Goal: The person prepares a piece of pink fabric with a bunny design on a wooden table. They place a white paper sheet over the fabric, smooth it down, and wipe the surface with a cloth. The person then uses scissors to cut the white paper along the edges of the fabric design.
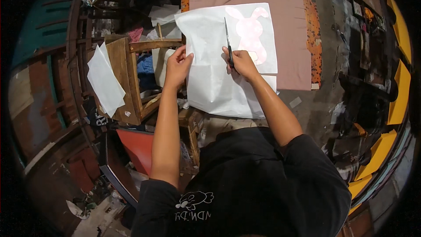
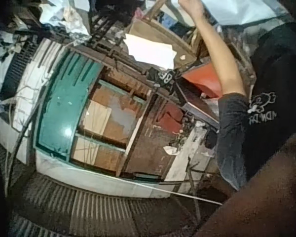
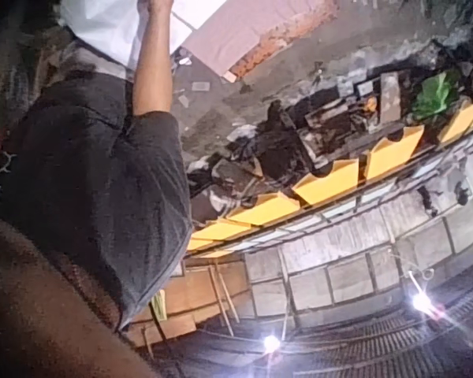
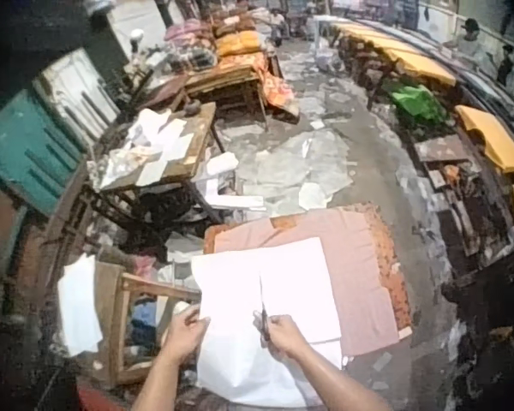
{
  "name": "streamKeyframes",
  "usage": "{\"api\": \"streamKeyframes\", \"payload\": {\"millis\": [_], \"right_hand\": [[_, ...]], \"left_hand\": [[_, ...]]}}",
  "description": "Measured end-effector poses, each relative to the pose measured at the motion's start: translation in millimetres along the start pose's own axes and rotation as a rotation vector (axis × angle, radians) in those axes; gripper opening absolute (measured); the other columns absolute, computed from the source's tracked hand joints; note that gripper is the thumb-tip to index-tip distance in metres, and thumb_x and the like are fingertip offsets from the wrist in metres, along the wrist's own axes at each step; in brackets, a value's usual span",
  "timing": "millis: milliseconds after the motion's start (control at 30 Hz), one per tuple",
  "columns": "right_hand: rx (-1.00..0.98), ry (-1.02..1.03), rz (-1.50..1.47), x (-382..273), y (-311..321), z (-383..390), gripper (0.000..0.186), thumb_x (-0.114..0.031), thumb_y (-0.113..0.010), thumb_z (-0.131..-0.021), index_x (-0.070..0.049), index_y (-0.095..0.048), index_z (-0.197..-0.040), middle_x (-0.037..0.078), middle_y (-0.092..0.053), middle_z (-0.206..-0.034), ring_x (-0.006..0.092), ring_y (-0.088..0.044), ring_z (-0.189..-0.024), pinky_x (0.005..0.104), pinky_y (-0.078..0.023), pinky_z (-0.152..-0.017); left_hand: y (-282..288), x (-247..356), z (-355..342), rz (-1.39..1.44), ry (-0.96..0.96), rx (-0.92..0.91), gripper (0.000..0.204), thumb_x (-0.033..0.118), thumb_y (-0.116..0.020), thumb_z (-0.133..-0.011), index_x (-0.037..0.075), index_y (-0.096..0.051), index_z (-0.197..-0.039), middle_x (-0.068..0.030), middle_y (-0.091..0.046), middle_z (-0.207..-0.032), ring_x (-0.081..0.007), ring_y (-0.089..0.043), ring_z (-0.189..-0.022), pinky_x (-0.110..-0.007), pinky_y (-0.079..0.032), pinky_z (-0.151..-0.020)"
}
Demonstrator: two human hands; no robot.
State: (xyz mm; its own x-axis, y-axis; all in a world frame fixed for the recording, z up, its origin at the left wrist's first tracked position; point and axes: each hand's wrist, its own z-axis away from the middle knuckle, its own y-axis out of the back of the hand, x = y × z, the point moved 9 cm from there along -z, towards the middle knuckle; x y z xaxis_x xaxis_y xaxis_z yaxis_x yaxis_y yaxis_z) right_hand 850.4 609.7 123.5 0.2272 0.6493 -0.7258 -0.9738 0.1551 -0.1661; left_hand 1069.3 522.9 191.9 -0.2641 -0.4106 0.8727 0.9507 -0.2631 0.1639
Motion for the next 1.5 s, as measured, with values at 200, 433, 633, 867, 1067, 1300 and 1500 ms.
{"api": "streamKeyframes", "payload": {"millis": [200,433,633,867,1067,1300,1500], "right_hand": [[-0.073,-0.050,-0.052,4,-4,6,0.051,-0.056,-0.061,-0.098,-0.010,-0.061,-0.078,-0.002,-0.058,-0.060,0.0062,-0.051,-0.048,0.0216,-0.027,-0.041],[-0.071,0.111,-0.167,40,21,-7,0.027,-0.034,-0.058,-0.102,-0.009,-0.058,-0.093,-0.002,-0.059,-0.075,0.0060,-0.054,-0.060,0.0245,-0.043,-0.049],[-0.067,0.143,-0.303,45,30,-10,0.020,-0.028,-0.056,-0.102,-0.008,-0.057,-0.101,-0.001,-0.060,-0.083,0.0063,-0.057,-0.069,0.0250,-0.047,-0.054],[-0.086,0.154,-0.363,52,37,-11,0.018,-0.024,-0.056,-0.102,-0.007,-0.056,-0.107,-0.001,-0.061,-0.086,0.0070,-0.058,-0.074,0.0249,-0.050,-0.057],[-0.119,0.153,-0.395,73,40,-23,0.019,-0.021,-0.056,-0.101,-0.006,-0.055,-0.112,0.000,-0.061,-0.090,0.0076,-0.060,-0.078,0.0248,-0.052,-0.060],[-0.326,0.117,-0.306,25,20,3,0.025,-0.023,-0.056,-0.100,-0.003,-0.054,-0.116,0.006,-0.064,-0.089,0.0114,-0.064,-0.073,0.0244,-0.053,-0.054],[-0.090,0.029,-0.319,17,7,7,0.060,-0.062,-0.047,-0.102,-0.003,-0.058,-0.113,0.010,-0.067,-0.085,0.0174,-0.066,-0.064,0.0277,-0.055,-0.051]], "left_hand": [[-52,69,48,-0.211,-0.202,-0.105,0.041,0.005,-0.070,-0.092,0.001,-0.062,-0.133,0.0041,-0.056,-0.084,-0.0042,-0.046,-0.069,-0.020,-0.043,-0.063],[-118,115,64,-0.392,-0.509,-0.111,0.043,0.009,-0.065,-0.086,0.002,-0.063,-0.129,-0.0190,-0.071,-0.096,-0.0317,-0.070,-0.086,-0.043,-0.054,-0.076],[-139,98,62,-0.294,-0.448,-0.136,0.040,0.011,-0.063,-0.086,0.000,-0.064,-0.125,-0.0234,-0.069,-0.097,-0.0393,-0.067,-0.088,-0.047,-0.053,-0.079],[-123,101,70,-0.258,-0.436,-0.108,0.042,0.013,-0.065,-0.087,0.001,-0.063,-0.127,-0.0229,-0.069,-0.101,-0.0375,-0.069,-0.090,-0.046,-0.054,-0.079],[-117,100,73,-0.263,-0.430,-0.094,0.046,0.013,-0.067,-0.086,0.003,-0.062,-0.130,-0.0163,-0.068,-0.088,-0.0321,-0.066,-0.077,-0.042,-0.053,-0.071],[-116,104,70,-0.169,-0.408,-0.108,0.047,0.012,-0.069,-0.086,0.002,-0.060,-0.132,-0.0092,-0.060,-0.071,-0.0201,-0.059,-0.058,-0.035,-0.048,-0.058],[-106,99,75,-0.159,-0.357,-0.105,0.047,0.009,-0.069,-0.086,0.003,-0.059,-0.132,-0.0055,-0.056,-0.070,-0.0152,-0.055,-0.058,-0.032,-0.046,-0.056]]}}
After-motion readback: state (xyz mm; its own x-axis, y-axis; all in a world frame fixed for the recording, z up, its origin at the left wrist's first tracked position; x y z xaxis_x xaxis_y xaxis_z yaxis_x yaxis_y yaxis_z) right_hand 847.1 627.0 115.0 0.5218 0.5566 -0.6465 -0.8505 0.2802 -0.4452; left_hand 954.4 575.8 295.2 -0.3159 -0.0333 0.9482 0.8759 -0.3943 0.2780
